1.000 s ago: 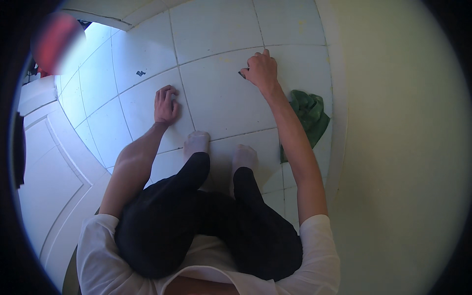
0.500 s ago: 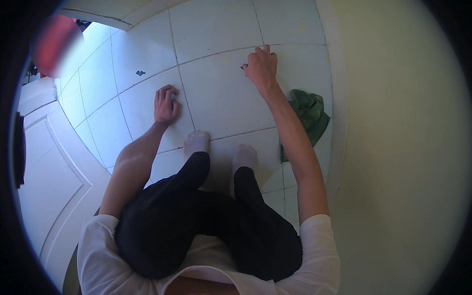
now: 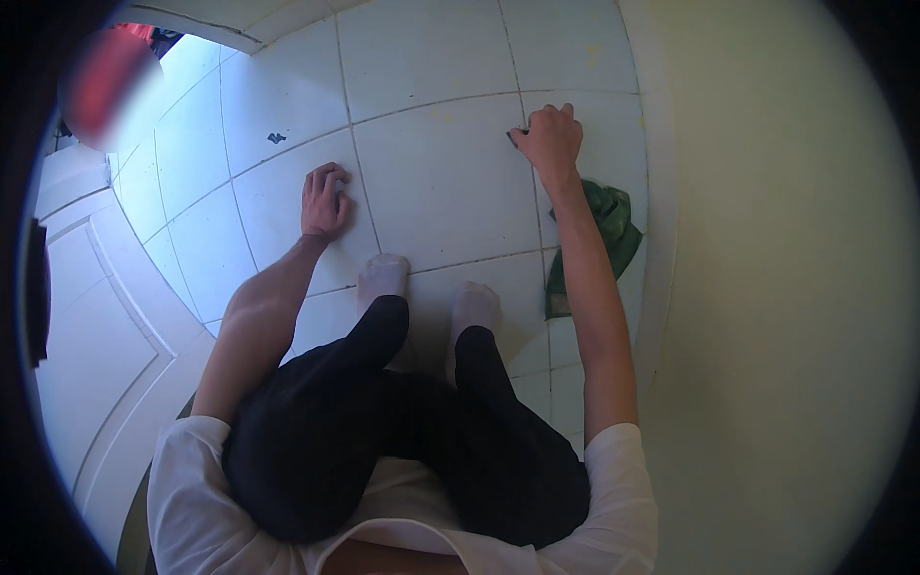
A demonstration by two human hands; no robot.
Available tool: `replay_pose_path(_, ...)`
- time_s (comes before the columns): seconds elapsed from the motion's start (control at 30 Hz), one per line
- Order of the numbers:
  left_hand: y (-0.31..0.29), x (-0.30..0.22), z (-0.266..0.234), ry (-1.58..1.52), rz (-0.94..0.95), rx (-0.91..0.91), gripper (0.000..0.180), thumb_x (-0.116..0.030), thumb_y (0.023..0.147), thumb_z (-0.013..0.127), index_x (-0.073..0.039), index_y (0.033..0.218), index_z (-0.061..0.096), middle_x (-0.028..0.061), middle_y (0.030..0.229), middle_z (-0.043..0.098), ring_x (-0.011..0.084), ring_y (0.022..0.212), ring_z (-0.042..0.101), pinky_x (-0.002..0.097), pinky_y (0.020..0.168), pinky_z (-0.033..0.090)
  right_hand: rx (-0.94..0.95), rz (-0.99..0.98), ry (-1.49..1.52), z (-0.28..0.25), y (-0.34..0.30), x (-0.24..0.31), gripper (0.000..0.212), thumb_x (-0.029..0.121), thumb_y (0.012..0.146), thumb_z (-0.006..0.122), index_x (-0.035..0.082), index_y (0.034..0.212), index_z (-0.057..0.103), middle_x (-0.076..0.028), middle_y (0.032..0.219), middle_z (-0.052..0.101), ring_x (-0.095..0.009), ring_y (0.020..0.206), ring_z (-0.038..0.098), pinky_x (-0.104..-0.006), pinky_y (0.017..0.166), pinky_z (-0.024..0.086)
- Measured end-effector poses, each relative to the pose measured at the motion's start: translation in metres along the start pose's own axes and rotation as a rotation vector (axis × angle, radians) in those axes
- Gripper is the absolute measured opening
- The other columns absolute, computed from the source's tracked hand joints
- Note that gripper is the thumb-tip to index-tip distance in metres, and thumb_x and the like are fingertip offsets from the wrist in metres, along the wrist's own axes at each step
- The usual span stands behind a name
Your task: The person applies grout to tile joints on the floor using a small spatula and wipes the surface with a cloth.
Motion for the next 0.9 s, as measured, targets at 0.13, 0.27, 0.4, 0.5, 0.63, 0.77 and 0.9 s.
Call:
replay_pose_path(0.13,0.000,0.000,0.000,-0.006,0.010,-0.020,0.033,-0.010,0.079,0.057,-0.011,0.113,0.059,0.0100,0.126,0.055,0.0355,0.123,0.050,0.0498,0.107,0.042,-0.092,0.036,-0.053,-0.002,0.004,-0.005,0.036,0.040,0.072,0.088,0.006,0.077,0.078,-0.008,0.084,0.072,-0.029,0.096,0.064,-0.0419,0.072,0.055)
replay_pose_path(0.27,0.001,-0.001,0.000,-0.001,0.000,-0.013,0.034,-0.011,0.079,0.057,-0.012,0.113,0.059,0.0098,0.126,0.055,0.0355,0.124,0.050,0.0497,0.108,0.041,0.029,-0.016,-0.045,0.003,0.005,0.005,0.034,0.038,0.072,0.088,0.006,0.078,0.078,-0.007,0.084,0.071,-0.028,0.094,0.063,-0.0425,0.072,0.054)
replay_pose_path(0.4,0.000,-0.002,0.000,0.001,0.002,-0.008,0.034,-0.011,0.080,0.057,-0.012,0.113,0.058,0.0100,0.127,0.055,0.0354,0.124,0.049,0.0497,0.107,0.042,0.005,-0.011,-0.076,0.002,0.004,0.008,0.033,0.036,0.072,0.089,0.006,0.078,0.078,-0.007,0.083,0.070,-0.028,0.093,0.063,-0.0431,0.071,0.053)
replay_pose_path(0.5,0.001,-0.001,0.000,0.002,0.004,-0.010,0.034,-0.011,0.080,0.057,-0.012,0.113,0.058,0.0101,0.127,0.054,0.0354,0.124,0.049,0.0497,0.107,0.042,-0.043,-0.030,-0.112,-0.002,0.003,0.013,0.033,0.035,0.072,0.089,0.006,0.079,0.077,-0.007,0.083,0.070,-0.027,0.093,0.062,-0.0426,0.072,0.052)
replay_pose_path(0.63,0.000,0.000,0.000,0.000,-0.002,-0.005,0.033,-0.010,0.080,0.057,-0.012,0.113,0.058,0.0101,0.127,0.054,0.0353,0.124,0.049,0.0497,0.107,0.041,0.030,-0.005,-0.105,-0.001,0.005,0.012,0.034,0.036,0.073,0.089,0.005,0.080,0.077,-0.006,0.083,0.071,-0.026,0.094,0.062,-0.0418,0.071,0.051)
replay_pose_path(0.77,0.002,-0.002,-0.001,-0.006,0.004,-0.010,0.033,-0.010,0.080,0.057,-0.012,0.113,0.058,0.0099,0.127,0.054,0.0352,0.124,0.049,0.0497,0.108,0.041,-0.054,-0.040,-0.150,-0.003,0.006,0.013,0.034,0.036,0.072,0.089,0.005,0.079,0.076,-0.006,0.083,0.071,-0.026,0.094,0.062,-0.0415,0.070,0.050)
replay_pose_path(0.9,0.000,-0.002,-0.001,0.001,0.005,-0.015,0.034,-0.010,0.080,0.056,-0.012,0.113,0.058,0.0097,0.126,0.054,0.0352,0.124,0.049,0.0498,0.108,0.041,0.017,-0.032,-0.154,-0.002,0.007,0.015,0.033,0.035,0.072,0.089,0.005,0.079,0.076,-0.006,0.083,0.071,-0.026,0.094,0.062,-0.0418,0.071,0.050)
Point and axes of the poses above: each hand's wrist, its own y-axis towards the middle knuckle, its own z-axis out of the palm, x = y × z, the point moved 7 cm from there along y, towards the middle knuckle
